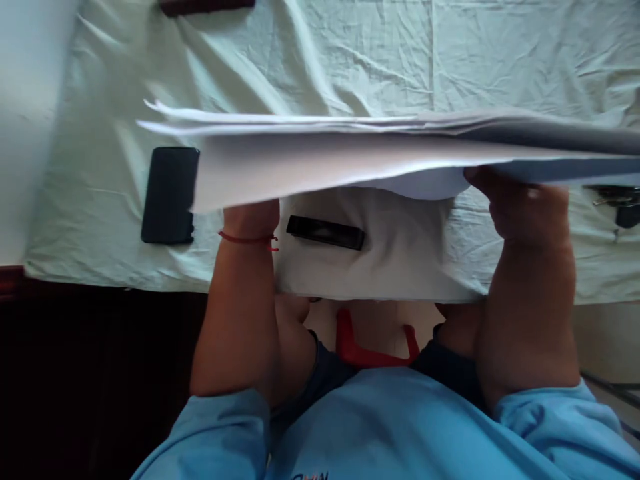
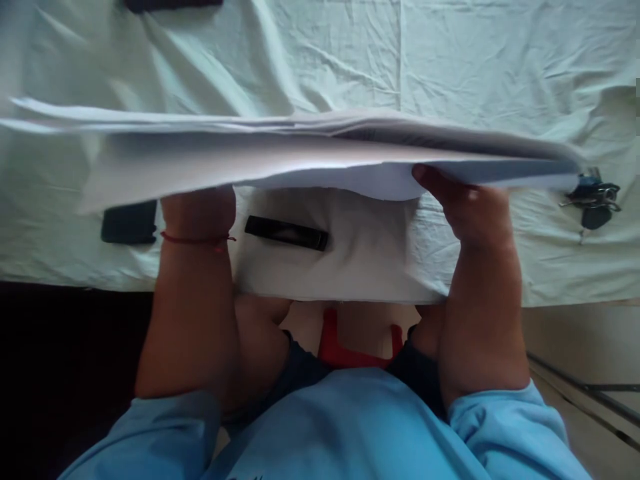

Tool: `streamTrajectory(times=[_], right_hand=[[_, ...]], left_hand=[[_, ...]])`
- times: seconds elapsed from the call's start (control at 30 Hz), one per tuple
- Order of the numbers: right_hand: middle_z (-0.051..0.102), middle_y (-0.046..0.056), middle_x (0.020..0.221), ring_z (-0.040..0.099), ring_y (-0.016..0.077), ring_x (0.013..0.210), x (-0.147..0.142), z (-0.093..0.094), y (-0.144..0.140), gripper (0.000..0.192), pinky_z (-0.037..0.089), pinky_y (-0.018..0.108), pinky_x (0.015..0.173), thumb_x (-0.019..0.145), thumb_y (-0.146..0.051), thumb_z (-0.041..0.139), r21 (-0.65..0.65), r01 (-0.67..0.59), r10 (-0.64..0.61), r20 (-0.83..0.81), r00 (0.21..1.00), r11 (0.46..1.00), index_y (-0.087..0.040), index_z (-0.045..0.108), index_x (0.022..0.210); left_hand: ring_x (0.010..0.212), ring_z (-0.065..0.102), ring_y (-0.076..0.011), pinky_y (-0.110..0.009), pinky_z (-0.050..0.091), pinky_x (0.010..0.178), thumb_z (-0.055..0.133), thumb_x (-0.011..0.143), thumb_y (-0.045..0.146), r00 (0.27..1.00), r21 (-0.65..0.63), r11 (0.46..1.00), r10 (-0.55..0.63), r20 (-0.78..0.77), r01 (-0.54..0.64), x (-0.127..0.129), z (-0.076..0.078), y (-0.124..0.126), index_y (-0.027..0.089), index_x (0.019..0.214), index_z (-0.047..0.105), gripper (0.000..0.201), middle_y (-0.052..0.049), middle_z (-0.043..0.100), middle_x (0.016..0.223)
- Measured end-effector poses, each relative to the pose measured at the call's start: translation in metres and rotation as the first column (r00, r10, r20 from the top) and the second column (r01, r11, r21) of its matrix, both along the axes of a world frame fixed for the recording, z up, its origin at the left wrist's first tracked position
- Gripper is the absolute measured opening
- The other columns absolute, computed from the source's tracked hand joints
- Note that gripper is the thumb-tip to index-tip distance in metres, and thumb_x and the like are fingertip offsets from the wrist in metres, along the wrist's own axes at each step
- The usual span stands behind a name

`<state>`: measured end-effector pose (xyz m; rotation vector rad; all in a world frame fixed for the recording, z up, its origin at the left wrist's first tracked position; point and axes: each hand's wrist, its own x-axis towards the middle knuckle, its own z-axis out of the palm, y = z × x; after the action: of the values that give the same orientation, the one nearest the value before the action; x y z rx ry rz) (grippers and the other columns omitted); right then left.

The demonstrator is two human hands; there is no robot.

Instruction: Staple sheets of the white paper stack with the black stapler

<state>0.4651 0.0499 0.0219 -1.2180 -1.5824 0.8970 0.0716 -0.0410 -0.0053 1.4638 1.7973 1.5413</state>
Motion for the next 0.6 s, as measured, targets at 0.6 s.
streamTrajectory(times=[0.6], right_hand=[[0.076, 0.007, 0.112, 0.075, 0.0315, 0.128, -0.015, -0.001, 0.013, 0.090, 0.059, 0.063, 0.125, 0.058, -0.093, 0.094, 0.164, 0.045, -0.018, -0.166, 0.986, 0.985, -0.025, 0.073, 0.113]], left_hand=[[0.109, 0.076, -0.0202, -0.045, 0.061, 0.115, 0.108, 0.080, 0.068, 0.919, 0.281, 0.960, -0.108, 0.378, -0.003, 0.034, 0.029, -0.004, 0.027, 0.095, 0.084, 0.050, 0.006, 0.087, 0.104]])
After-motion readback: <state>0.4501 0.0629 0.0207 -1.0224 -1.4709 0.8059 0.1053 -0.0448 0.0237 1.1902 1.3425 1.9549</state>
